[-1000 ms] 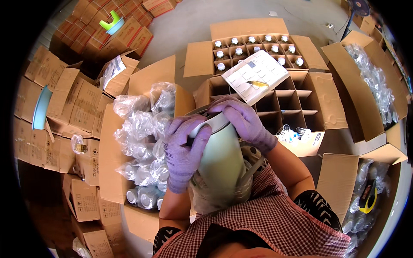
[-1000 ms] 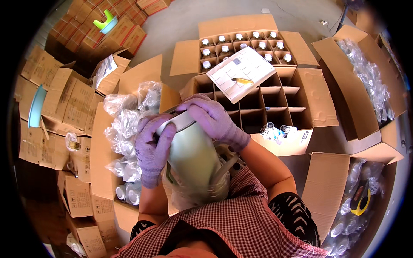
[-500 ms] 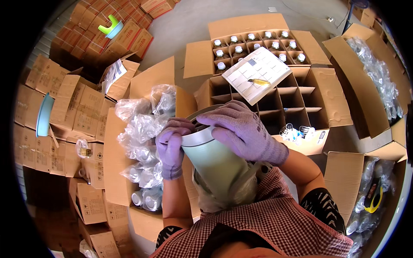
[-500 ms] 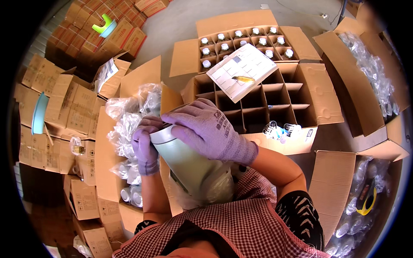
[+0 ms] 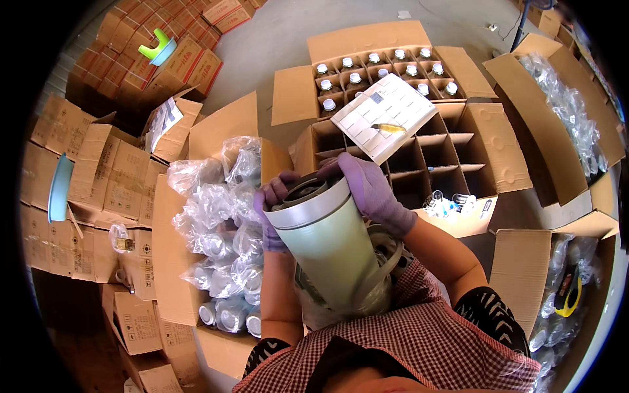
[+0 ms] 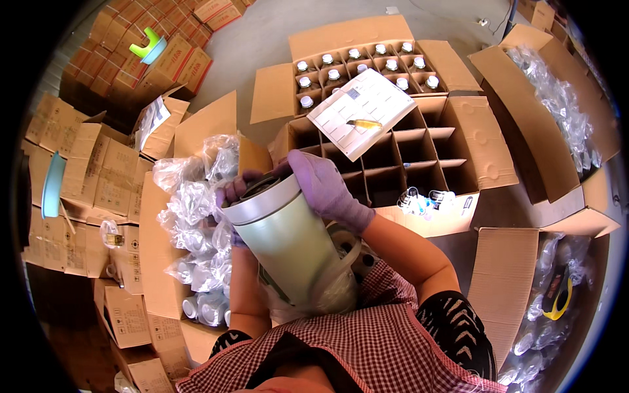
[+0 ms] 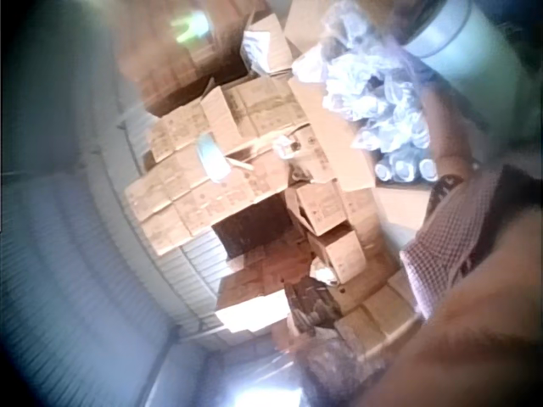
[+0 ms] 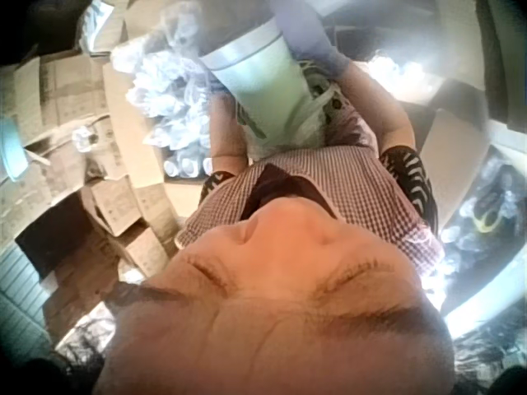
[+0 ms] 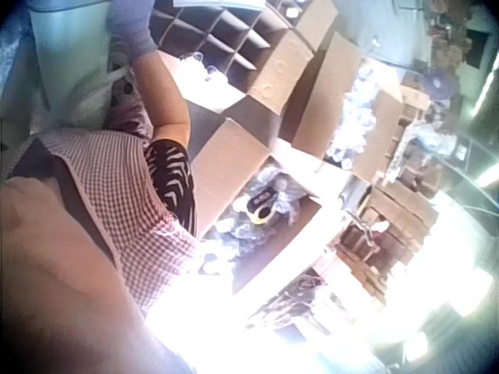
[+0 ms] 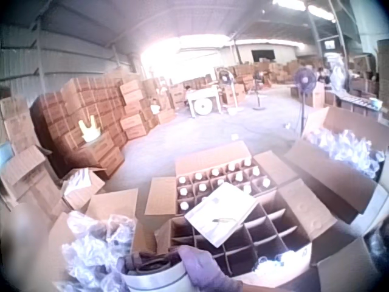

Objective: The person takes a thermos shell from a box, inserts a glass flask, attaches a bottom cap, and places the assembled item into a plastic bag.

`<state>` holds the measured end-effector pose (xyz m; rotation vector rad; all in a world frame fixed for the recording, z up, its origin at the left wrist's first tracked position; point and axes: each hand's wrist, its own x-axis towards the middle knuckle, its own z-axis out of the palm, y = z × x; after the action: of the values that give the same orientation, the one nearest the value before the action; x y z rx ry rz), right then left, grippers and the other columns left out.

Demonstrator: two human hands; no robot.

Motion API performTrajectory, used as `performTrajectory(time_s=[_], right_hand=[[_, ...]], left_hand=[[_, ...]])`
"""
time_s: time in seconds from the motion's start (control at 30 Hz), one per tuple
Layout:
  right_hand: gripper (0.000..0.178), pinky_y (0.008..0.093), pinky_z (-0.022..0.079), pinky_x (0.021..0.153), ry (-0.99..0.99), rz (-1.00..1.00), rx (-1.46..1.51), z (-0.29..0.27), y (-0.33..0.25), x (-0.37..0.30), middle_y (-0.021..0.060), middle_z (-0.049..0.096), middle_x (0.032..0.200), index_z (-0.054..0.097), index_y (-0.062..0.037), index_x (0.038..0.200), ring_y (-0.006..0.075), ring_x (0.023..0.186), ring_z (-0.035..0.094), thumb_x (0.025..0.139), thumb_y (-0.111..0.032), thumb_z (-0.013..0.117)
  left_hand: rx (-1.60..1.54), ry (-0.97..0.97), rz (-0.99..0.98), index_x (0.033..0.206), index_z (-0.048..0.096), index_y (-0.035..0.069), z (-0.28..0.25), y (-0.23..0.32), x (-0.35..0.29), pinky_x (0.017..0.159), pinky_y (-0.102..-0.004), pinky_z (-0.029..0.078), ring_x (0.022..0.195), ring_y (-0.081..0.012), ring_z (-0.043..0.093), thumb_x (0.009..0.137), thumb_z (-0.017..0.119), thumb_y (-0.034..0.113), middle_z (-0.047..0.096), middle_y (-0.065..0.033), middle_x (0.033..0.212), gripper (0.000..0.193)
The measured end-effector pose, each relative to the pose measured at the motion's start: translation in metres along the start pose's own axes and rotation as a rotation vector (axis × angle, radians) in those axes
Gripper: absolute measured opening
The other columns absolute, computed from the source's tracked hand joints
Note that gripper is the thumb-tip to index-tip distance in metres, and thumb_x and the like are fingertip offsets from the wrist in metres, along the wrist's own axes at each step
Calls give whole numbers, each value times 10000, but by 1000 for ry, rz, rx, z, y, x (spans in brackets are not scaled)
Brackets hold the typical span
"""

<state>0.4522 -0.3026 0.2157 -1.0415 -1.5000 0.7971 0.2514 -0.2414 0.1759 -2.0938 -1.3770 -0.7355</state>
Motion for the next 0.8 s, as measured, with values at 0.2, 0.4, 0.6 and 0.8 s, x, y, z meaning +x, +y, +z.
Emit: performTrajectory(time_s=[0.2,0.4,0.6,0.8], right_hand=[[435,433,508,901,82,-74,-5,-17,-13,2,208,710,977,669,46,912,369,942,660,1037,-238,364],[222,462,502,832,71,-413,-511,-29,-23,1,163,692,884,636,-19,903,364,876,658,906,-219,538],[388,417,476,774,19,-464,-925,8,-121,-18,58,672,987,621,-93,1112,237,826,615,864,-391,648],[463,372,494,1012,-10,-86,117,-42,-42,36,146,701,1177,657,44,1219,225,1083,657,1075,-331,426]], left_hand=[[-1144,-237,-328,1039,586,-31,-58,-4,24,1026,-388,388,1042,-245,535,1039,419,208,584,-130,1026,291],[-1227,-62,160,1098,679,-22,-125,5,24,1158,-474,333,1196,-316,602,1026,460,233,682,-159,1159,344],[-2422,-226,-708,981,653,13,8,-25,-13,1108,-504,412,1130,-294,628,1011,514,230,681,-121,1012,259],[-2021,-135,-672,1156,642,-54,-67,-14,29,1115,-466,424,1245,-327,594,991,534,159,669,-199,1217,290]])
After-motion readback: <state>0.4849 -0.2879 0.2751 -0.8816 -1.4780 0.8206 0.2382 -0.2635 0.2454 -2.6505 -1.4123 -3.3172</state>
